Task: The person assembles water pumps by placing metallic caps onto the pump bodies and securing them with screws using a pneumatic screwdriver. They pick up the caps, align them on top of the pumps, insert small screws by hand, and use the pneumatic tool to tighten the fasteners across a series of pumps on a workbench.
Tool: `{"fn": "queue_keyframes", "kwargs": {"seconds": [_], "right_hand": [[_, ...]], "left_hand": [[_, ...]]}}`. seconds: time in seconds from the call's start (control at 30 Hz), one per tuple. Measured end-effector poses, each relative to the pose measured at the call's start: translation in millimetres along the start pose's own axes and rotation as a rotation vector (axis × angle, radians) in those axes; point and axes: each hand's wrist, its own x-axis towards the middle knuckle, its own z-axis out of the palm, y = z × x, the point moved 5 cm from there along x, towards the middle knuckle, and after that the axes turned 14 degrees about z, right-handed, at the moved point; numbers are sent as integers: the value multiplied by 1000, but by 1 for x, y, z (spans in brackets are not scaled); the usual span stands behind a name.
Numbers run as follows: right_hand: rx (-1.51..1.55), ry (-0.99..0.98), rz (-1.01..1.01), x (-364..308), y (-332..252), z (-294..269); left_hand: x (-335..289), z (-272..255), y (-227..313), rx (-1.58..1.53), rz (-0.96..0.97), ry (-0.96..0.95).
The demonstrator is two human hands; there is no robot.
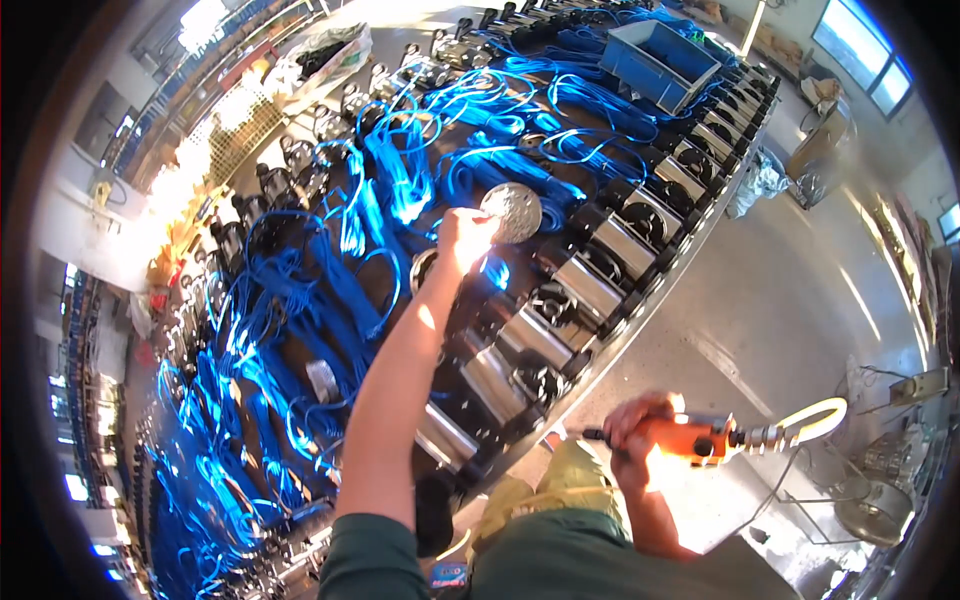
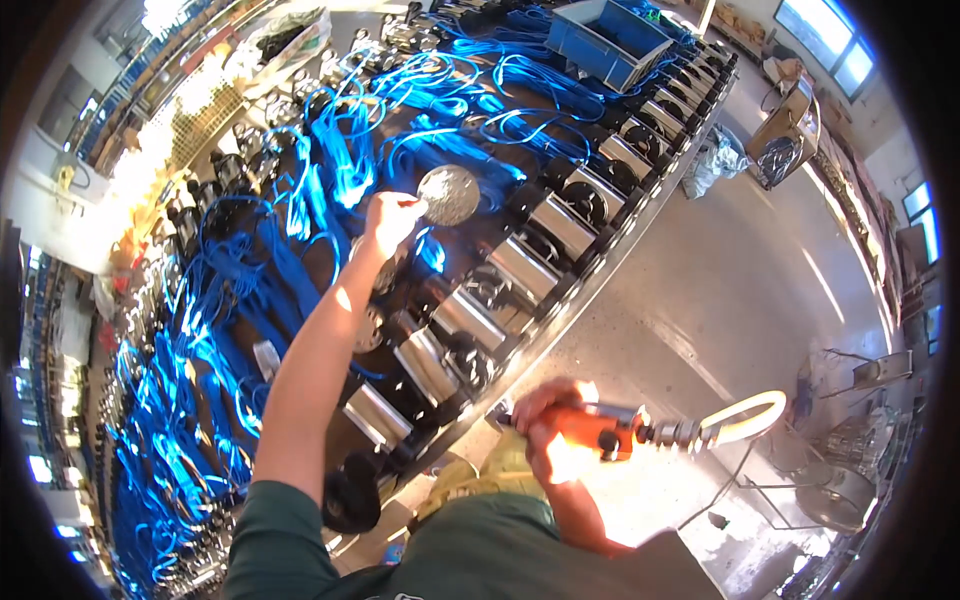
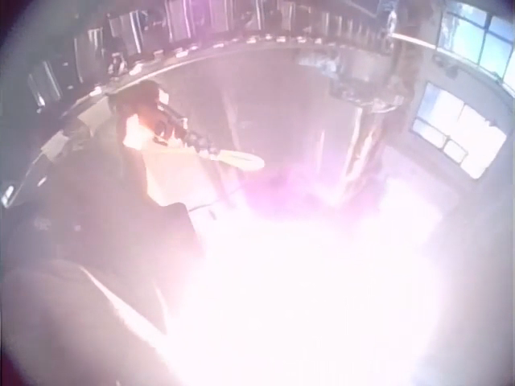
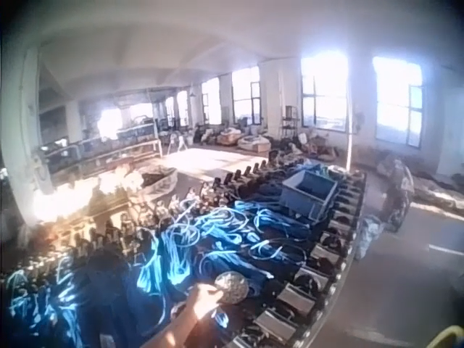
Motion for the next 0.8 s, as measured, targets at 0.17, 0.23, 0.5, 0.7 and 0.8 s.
{"fn": "queue_keyframes", "kwargs": {"seconds": [0.17,0.23,0.5,0.7,0.8], "right_hand": [[-142,91,133,9,5,-58],[-113,170,117,16,-4,-68],[24,227,91,66,-22,-85],[-146,107,-215,106,-38,-34],[-89,-13,-276,109,-33,9]], "left_hand": [[62,117,-48,698,320,-141],[57,125,-79,671,315,-44],[71,93,-65,299,179,38],[-41,4,28,-826,-631,27],[-116,-61,96,-917,-585,93]]}}
